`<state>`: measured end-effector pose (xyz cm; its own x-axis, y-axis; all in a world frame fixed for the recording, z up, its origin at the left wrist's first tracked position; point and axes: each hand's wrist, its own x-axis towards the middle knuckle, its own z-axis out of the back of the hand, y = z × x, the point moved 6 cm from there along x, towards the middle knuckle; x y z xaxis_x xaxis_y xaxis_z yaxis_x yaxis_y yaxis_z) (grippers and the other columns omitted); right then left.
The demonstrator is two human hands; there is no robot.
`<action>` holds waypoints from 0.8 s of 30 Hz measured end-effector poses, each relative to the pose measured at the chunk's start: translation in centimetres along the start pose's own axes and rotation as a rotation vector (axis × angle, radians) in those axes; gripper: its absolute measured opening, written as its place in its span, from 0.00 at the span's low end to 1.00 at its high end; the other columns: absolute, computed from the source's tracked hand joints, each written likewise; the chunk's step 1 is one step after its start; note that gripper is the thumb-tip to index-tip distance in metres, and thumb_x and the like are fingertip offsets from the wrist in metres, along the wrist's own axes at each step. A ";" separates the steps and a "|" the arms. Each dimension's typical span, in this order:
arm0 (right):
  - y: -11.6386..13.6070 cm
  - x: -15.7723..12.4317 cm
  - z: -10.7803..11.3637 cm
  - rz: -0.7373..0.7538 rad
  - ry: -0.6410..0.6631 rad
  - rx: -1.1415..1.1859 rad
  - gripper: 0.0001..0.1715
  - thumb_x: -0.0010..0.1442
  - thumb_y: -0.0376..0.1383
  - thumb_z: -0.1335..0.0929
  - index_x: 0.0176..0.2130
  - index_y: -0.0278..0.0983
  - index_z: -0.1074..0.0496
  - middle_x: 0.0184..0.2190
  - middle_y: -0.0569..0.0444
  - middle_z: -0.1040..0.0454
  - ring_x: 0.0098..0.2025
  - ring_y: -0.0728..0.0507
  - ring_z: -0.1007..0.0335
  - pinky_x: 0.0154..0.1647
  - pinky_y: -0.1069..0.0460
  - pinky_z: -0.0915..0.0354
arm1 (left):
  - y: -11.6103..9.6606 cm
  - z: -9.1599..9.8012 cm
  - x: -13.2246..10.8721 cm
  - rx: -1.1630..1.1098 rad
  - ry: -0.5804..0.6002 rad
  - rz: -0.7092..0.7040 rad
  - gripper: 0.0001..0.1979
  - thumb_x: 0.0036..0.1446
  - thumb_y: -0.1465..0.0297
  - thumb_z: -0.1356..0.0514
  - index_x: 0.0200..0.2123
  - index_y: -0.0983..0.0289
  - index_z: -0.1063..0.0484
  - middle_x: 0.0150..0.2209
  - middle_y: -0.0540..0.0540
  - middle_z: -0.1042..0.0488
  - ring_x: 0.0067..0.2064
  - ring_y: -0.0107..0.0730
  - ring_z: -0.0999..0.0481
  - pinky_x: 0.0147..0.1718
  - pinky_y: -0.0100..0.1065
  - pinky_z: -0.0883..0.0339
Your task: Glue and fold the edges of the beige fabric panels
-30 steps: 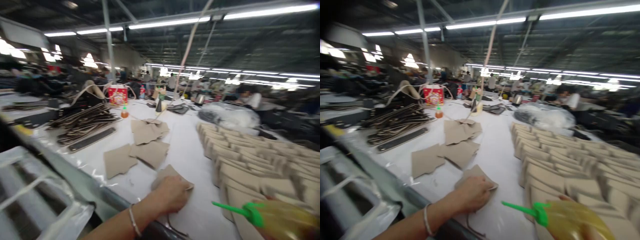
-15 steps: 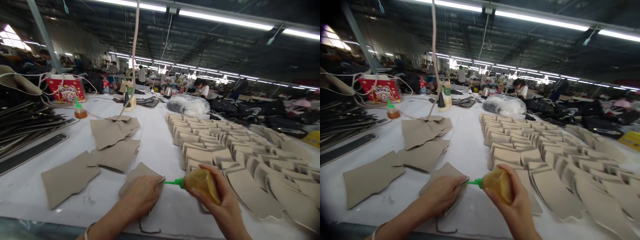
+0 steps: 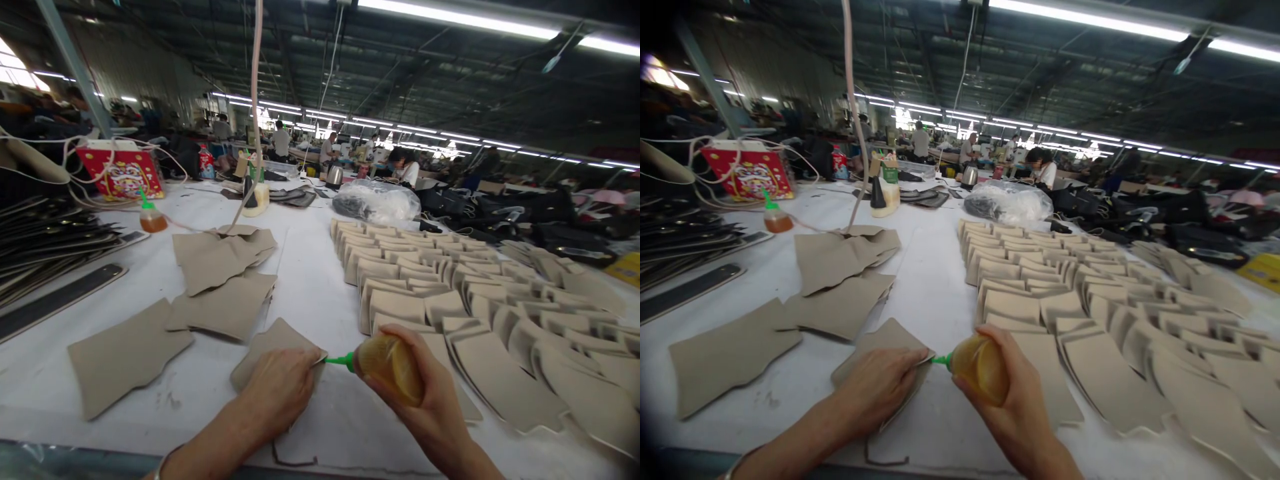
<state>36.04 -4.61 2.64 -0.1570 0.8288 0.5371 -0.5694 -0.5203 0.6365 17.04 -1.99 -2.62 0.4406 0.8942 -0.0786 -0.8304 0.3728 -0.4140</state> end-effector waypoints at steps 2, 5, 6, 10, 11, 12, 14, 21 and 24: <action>-0.3 -0.2 0.2 -0.020 -0.035 0.001 0.26 0.60 0.45 0.27 0.53 0.44 0.37 0.47 0.56 0.32 0.47 0.43 0.34 0.48 0.53 0.39 | 0.0 0.0 0.1 0.021 -0.008 -0.005 0.18 0.62 0.70 0.54 0.48 0.53 0.30 0.38 0.54 0.22 0.41 0.46 0.22 0.38 0.41 0.33; -0.4 -0.5 0.2 -0.020 -0.061 0.000 0.25 0.60 0.44 0.28 0.53 0.44 0.37 0.47 0.56 0.32 0.46 0.43 0.34 0.48 0.53 0.39 | 0.1 -0.2 0.2 0.035 -0.009 -0.005 0.18 0.61 0.71 0.54 0.48 0.53 0.30 0.37 0.53 0.22 0.40 0.45 0.22 0.37 0.39 0.33; -0.3 -0.6 0.1 -0.011 -0.060 0.003 0.25 0.60 0.44 0.28 0.53 0.44 0.37 0.47 0.56 0.32 0.46 0.43 0.34 0.48 0.53 0.38 | 0.1 -0.2 0.2 0.037 -0.008 -0.007 0.17 0.61 0.71 0.54 0.47 0.54 0.30 0.36 0.53 0.22 0.40 0.45 0.22 0.37 0.39 0.33; -0.4 -0.9 0.1 -0.022 -0.057 0.008 0.24 0.60 0.44 0.28 0.53 0.44 0.37 0.46 0.55 0.32 0.46 0.42 0.34 0.48 0.52 0.38 | 0.0 -0.3 0.2 0.048 -0.005 -0.017 0.19 0.61 0.71 0.54 0.50 0.53 0.31 0.36 0.53 0.23 0.39 0.45 0.22 0.37 0.40 0.33; -0.5 -0.9 0.1 -0.035 -0.069 0.002 0.24 0.60 0.45 0.28 0.52 0.44 0.36 0.46 0.56 0.32 0.46 0.42 0.34 0.48 0.52 0.38 | 0.0 -0.3 0.2 0.049 -0.003 -0.014 0.19 0.61 0.71 0.55 0.51 0.53 0.31 0.37 0.53 0.23 0.39 0.46 0.22 0.37 0.40 0.33; -0.7 -0.9 0.2 -0.047 -0.086 -0.003 0.25 0.60 0.45 0.27 0.52 0.44 0.36 0.46 0.56 0.32 0.45 0.42 0.34 0.48 0.52 0.38 | 0.0 -0.3 0.1 0.050 -0.002 -0.009 0.20 0.61 0.71 0.55 0.52 0.53 0.31 0.37 0.54 0.23 0.39 0.46 0.22 0.37 0.40 0.33; -1.1 -1.0 0.3 -0.063 -0.112 -0.008 0.24 0.60 0.45 0.27 0.52 0.44 0.36 0.46 0.56 0.32 0.45 0.42 0.34 0.47 0.52 0.38 | 0.0 -0.3 0.1 0.049 -0.001 0.000 0.20 0.62 0.70 0.55 0.52 0.53 0.32 0.37 0.54 0.23 0.39 0.46 0.22 0.37 0.40 0.33; -1.7 -1.3 0.2 -0.105 -0.106 0.030 0.24 0.59 0.47 0.28 0.51 0.44 0.35 0.46 0.57 0.32 0.45 0.42 0.34 0.47 0.52 0.38 | 0.0 -0.2 -0.2 0.024 0.001 -0.015 0.19 0.63 0.70 0.55 0.52 0.53 0.32 0.36 0.54 0.24 0.39 0.43 0.23 0.37 0.38 0.33; -2.1 -1.2 0.3 -0.152 -0.138 0.059 0.25 0.58 0.48 0.27 0.51 0.43 0.34 0.44 0.56 0.31 0.42 0.42 0.33 0.43 0.52 0.37 | 0.1 -0.3 -0.2 -0.002 0.005 -0.022 0.19 0.63 0.69 0.56 0.52 0.54 0.32 0.37 0.54 0.24 0.39 0.43 0.23 0.37 0.38 0.34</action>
<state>37.67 -4.60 0.83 0.0415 0.8647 0.5006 -0.5294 -0.4059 0.7450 16.92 -2.23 -2.88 0.4607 0.8844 -0.0743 -0.8197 0.3918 -0.4179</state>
